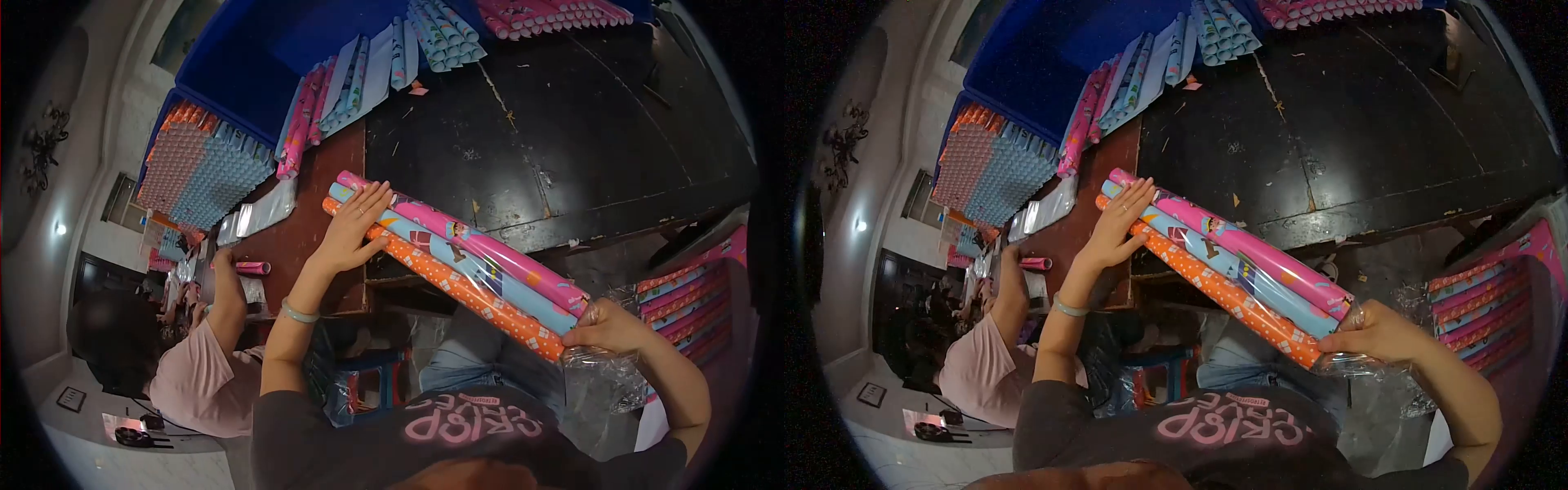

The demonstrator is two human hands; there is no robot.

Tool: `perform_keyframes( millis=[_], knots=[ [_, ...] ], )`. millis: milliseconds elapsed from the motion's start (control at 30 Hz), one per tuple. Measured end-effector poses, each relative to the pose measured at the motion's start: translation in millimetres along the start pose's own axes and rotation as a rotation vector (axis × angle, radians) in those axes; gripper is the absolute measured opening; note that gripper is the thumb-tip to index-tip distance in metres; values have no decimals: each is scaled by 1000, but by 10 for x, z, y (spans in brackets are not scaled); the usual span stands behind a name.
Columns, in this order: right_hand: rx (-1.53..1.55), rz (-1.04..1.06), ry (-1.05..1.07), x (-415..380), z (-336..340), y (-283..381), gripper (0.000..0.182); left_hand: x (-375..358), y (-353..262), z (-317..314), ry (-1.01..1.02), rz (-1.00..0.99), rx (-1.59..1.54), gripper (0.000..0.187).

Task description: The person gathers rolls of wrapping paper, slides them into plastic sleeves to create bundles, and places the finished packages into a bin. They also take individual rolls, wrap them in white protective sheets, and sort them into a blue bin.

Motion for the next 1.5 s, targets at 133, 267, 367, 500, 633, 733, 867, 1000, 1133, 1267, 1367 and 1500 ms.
perform_keyframes(
  millis=[133, 267, 367, 500, 633, 733, 867, 1000, 1133, 1267, 1367, 1500],
  knots=[
    [-24, 27, -1, -76, -138, 10, 23, -48, -72, 5, 16, 70, 11, 66],
    [-66, 95, -71, -214, -337, -446, 25, -421, -749, -201, -496, 318, -632, 55],
    [-29, 91, -115, -398, -501, -818, 30, -916, -1265, -649, -397, 427, -1613, 54],
    [-291, 300, -288, -636, -687, -1161, 38, -861, -1806, -1337, -280, 842, -2278, 63],
    [-478, 510, -549, -816, -918, -1680, 34, -568, -1780, -1543, -326, 582, -2410, 63],
    [-563, 506, -678, -1054, -1065, -2206, 29, -478, -1989, -1862, -169, 312, -2557, 63],
    [-536, 376, -841, -1339, -1410, -3035, 24, -313, -2520, -2219, 161, 256, -2573, 57],
    [93, 12, -1048, -1699, -1996, -3749, 23, -148, -3354, -2578, 687, 445, -2362, 55],
    [593, -182, -1205, -1836, -2720, -4131, 17, -160, -4298, -3227, 1007, 696, -2149, 49],
    [1009, -31, -1472, -1605, -3281, -4393, 10, 185, -5286, -3403, 1208, 747, -2003, 31],
    [1160, 274, -1575, -1407, -3079, -4381, 26, 225, -5855, -3803, 1324, 604, -1900, 30],
    [1232, 109, -1703, -1261, -2327, -4351, 30, -37, -6020, -3806, 1275, 348, -1493, 50]
  ],
)
Point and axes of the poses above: each hand's wrist, its own x-axis towards the middle knuckle, its own z-axis out of the back of the hand, y = z × x, the point moved 1 cm from there along x, towards the middle knuckle, and after that the axes turned 8 degrees about -y, right-handed, at the moved point
